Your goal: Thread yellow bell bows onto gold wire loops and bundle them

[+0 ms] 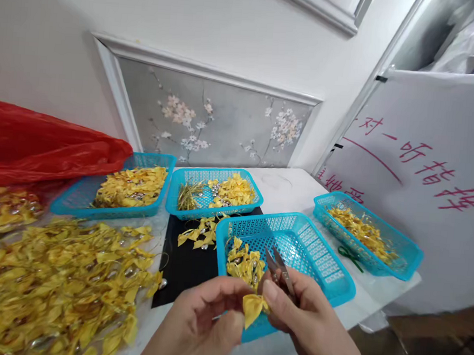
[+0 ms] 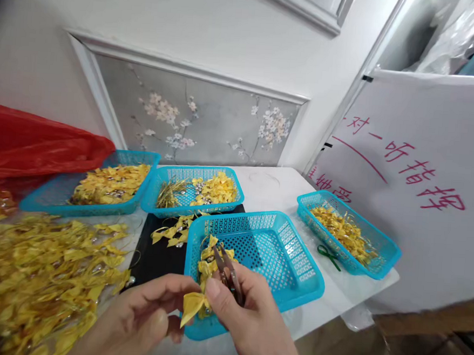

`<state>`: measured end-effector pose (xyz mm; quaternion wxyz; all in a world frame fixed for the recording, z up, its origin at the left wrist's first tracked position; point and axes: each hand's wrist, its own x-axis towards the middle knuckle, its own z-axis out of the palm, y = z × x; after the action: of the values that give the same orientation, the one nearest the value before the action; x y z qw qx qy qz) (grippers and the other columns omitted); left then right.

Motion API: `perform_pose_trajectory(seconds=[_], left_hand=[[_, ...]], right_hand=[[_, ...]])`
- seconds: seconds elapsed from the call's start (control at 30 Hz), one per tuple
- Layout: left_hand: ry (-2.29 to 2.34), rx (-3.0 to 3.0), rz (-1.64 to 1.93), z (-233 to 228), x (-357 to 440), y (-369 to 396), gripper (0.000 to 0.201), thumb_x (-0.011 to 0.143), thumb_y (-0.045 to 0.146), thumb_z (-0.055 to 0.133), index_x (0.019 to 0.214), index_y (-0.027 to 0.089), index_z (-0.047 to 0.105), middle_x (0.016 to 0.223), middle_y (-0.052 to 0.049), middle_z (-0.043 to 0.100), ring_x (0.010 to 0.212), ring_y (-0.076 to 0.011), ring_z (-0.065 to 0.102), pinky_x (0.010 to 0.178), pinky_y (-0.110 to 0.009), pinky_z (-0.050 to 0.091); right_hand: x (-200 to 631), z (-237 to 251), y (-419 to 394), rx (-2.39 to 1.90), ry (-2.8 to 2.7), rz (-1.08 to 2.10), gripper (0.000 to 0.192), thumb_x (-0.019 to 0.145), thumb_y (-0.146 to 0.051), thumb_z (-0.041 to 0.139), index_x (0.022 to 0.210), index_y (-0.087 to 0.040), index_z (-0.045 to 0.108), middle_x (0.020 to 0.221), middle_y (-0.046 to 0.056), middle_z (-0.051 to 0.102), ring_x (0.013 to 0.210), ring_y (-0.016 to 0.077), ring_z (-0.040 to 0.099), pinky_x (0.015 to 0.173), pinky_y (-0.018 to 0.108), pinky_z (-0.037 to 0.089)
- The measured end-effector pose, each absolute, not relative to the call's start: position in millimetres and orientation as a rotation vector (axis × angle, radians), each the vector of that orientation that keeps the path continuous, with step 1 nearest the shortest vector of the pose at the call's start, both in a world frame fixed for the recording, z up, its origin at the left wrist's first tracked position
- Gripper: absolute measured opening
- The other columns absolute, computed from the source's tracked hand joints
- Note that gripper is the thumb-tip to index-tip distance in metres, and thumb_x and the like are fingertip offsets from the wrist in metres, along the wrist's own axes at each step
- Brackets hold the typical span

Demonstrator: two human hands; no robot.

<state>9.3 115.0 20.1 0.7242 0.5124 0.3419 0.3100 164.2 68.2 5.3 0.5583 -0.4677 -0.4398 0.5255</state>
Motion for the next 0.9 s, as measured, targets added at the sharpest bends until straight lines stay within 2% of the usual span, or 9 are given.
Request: perform_pose_trajectory(seconds=[0.1, 0.2, 0.3, 0.4, 0.43, 0.5, 0.63, 0.77, 0.9], left_hand=[[0.84, 1.223, 0.637, 20.5, 18.9, 114.9, 0.03, 0.077, 0.049, 0.067, 0.072, 0.02, 0.073, 0.063, 0.002, 0.059, 0.06, -0.0125, 0.046, 0.057, -0.023, 0.039], [0.87, 1.261, 0.627, 15.0, 31.4, 114.5, 0.031, 0.078, 0.046, 0.066, 0.065, 0.018, 0.067, 0.056, 0.004, 0.05, 0.056, -0.0118, 0.042, 0.054, -0.023, 0.035], [0.926, 1.202, 0.722, 7.8, 44.4, 117.7, 0.033, 0.079, 0.049, 0.065, 0.066, 0.019, 0.062, 0.055, 0.006, 0.045, 0.053, -0.0103, 0.036, 0.05, -0.021, 0.03], [0.953, 1.127, 0.821, 4.4, 60.3, 124.8, 0.033, 0.077, 0.051, 0.067, 0.068, 0.02, 0.061, 0.055, 0.007, 0.043, 0.052, -0.0095, 0.032, 0.048, -0.019, 0.029], [0.955, 1.113, 0.834, 4.5, 66.8, 127.3, 0.033, 0.076, 0.052, 0.068, 0.068, 0.02, 0.062, 0.055, 0.007, 0.043, 0.051, -0.009, 0.032, 0.047, -0.018, 0.029], [0.961, 1.095, 0.832, 5.6, 80.8, 131.2, 0.033, 0.074, 0.051, 0.071, 0.068, 0.02, 0.063, 0.053, 0.007, 0.045, 0.049, -0.0082, 0.033, 0.045, -0.018, 0.03], [0.994, 1.078, 0.763, 7.6, 108.1, 131.8, 0.029, 0.07, 0.047, 0.076, 0.072, 0.02, 0.068, 0.057, 0.004, 0.058, 0.054, -0.0099, 0.048, 0.05, -0.018, 0.04], [1.037, 1.029, 0.747, 9.8, 124.6, 125.4, 0.023, 0.07, 0.04, 0.077, 0.077, 0.02, 0.07, 0.062, 0.002, 0.065, 0.059, -0.012, 0.056, 0.057, -0.021, 0.047], [1.053, 1.022, 0.762, 16.3, 127.9, 119.0, 0.019, 0.075, 0.037, 0.073, 0.072, 0.02, 0.067, 0.063, 0.002, 0.064, 0.059, -0.0114, 0.055, 0.058, -0.021, 0.046]], right_hand=[[169.5, 6.9, 65.4, -1.172, -1.15, 1.107, 0.038, 0.089, -0.049, 0.058, 0.068, -0.019, 0.048, 0.061, -0.006, 0.034, 0.053, 0.0086, 0.026, 0.047, 0.021, 0.026], [196.6, 7.4, 63.4, -1.357, -1.224, 0.856, 0.03, 0.09, -0.049, 0.055, 0.084, -0.019, 0.058, 0.068, -0.002, 0.05, 0.057, 0.0115, 0.044, 0.051, 0.022, 0.038], [256.5, -3.0, 58.0, -1.667, -1.167, 0.217, 0.038, 0.092, -0.05, 0.046, 0.112, -0.019, 0.058, 0.089, 0.007, 0.064, 0.071, 0.0196, 0.059, 0.06, 0.029, 0.048], [324.1, -35.8, 45.9, -1.967, -1.172, -0.378, 0.044, 0.097, -0.044, 0.032, 0.121, -0.017, 0.057, 0.109, 0.014, 0.063, 0.098, 0.028, 0.062, 0.083, 0.041, 0.05], [341.8, -51.0, 41.3, -2.0, -1.198, -0.389, 0.046, 0.098, -0.043, 0.031, 0.119, -0.014, 0.059, 0.108, 0.016, 0.063, 0.099, 0.0299, 0.062, 0.084, 0.044, 0.049], [366.1, -82.7, 33.9, -2.034, -1.269, -0.342, 0.045, 0.097, -0.042, 0.033, 0.11, -0.013, 0.065, 0.097, 0.016, 0.067, 0.086, 0.029, 0.066, 0.077, 0.042, 0.053], [379.6, -128.5, 32.4, -2.064, -1.36, -0.309, 0.045, 0.098, -0.037, 0.033, 0.113, -0.01, 0.065, 0.104, 0.021, 0.065, 0.087, 0.0312, 0.066, 0.071, 0.044, 0.054], [376.0, -141.4, 43.5, -1.999, -1.491, -0.278, 0.043, 0.097, -0.037, 0.036, 0.116, -0.013, 0.066, 0.106, 0.019, 0.064, 0.097, 0.0325, 0.062, 0.079, 0.045, 0.052], [381.9, -140.5, 48.2, -1.938, -1.592, -0.263, 0.038, 0.093, -0.033, 0.043, 0.119, -0.017, 0.066, 0.101, 0.017, 0.065, 0.091, 0.0317, 0.062, 0.074, 0.044, 0.053]])
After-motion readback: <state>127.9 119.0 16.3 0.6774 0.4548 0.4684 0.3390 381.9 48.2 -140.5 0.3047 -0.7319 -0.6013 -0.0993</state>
